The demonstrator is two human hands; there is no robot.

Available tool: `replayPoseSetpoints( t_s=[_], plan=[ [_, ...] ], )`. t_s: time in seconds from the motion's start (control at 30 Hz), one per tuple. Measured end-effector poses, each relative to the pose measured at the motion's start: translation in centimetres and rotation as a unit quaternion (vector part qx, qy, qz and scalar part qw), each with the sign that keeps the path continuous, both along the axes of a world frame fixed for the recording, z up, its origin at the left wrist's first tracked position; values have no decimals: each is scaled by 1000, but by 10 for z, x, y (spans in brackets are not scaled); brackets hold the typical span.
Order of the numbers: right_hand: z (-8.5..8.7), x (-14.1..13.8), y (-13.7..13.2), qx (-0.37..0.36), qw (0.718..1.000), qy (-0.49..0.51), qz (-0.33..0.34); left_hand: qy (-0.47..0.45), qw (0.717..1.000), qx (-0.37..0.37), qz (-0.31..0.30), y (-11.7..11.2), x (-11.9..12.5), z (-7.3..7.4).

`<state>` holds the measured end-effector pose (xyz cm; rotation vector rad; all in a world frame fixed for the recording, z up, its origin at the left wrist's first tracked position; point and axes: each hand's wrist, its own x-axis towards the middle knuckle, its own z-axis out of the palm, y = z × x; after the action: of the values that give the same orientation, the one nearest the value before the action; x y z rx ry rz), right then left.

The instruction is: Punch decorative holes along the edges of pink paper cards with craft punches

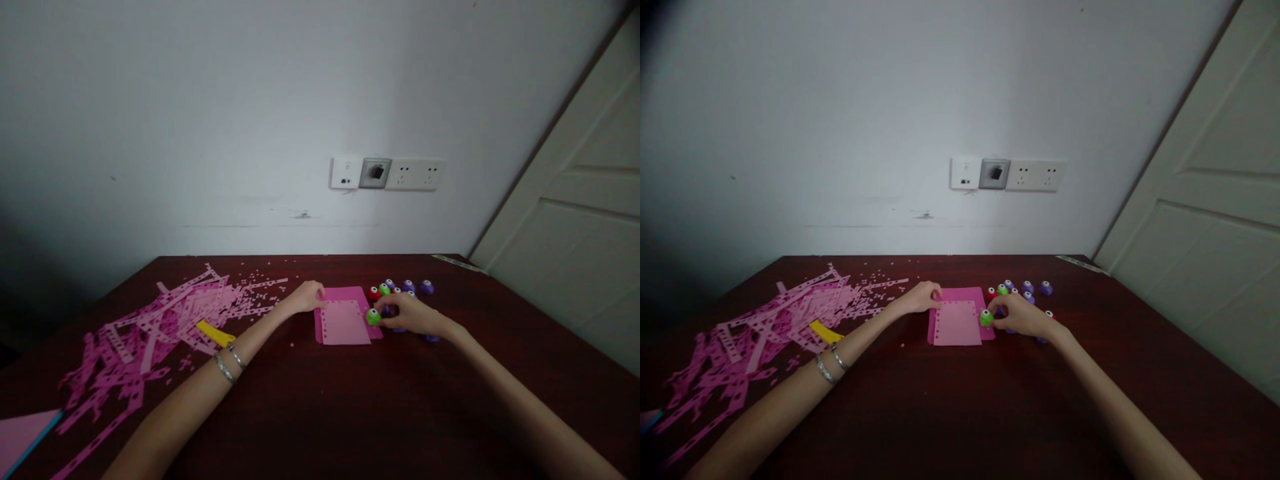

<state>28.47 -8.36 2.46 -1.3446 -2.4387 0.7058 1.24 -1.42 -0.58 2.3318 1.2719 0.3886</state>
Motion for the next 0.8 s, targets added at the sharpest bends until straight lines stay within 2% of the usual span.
replayPoseSetpoints(
  t_s=[0.37,0.67,0.8],
  plan=[
    [3,1,-3,10,1000,-23,-19,-37,996,-78,8,8,-4,-3],
    [1,0,-1,14,1000,-12,-2,-137,973,-187,23,6,-14,7],
    [-2,0,0,12,1000,-12,-4,-135,973,-186,18,7,-22,7]
  ],
)
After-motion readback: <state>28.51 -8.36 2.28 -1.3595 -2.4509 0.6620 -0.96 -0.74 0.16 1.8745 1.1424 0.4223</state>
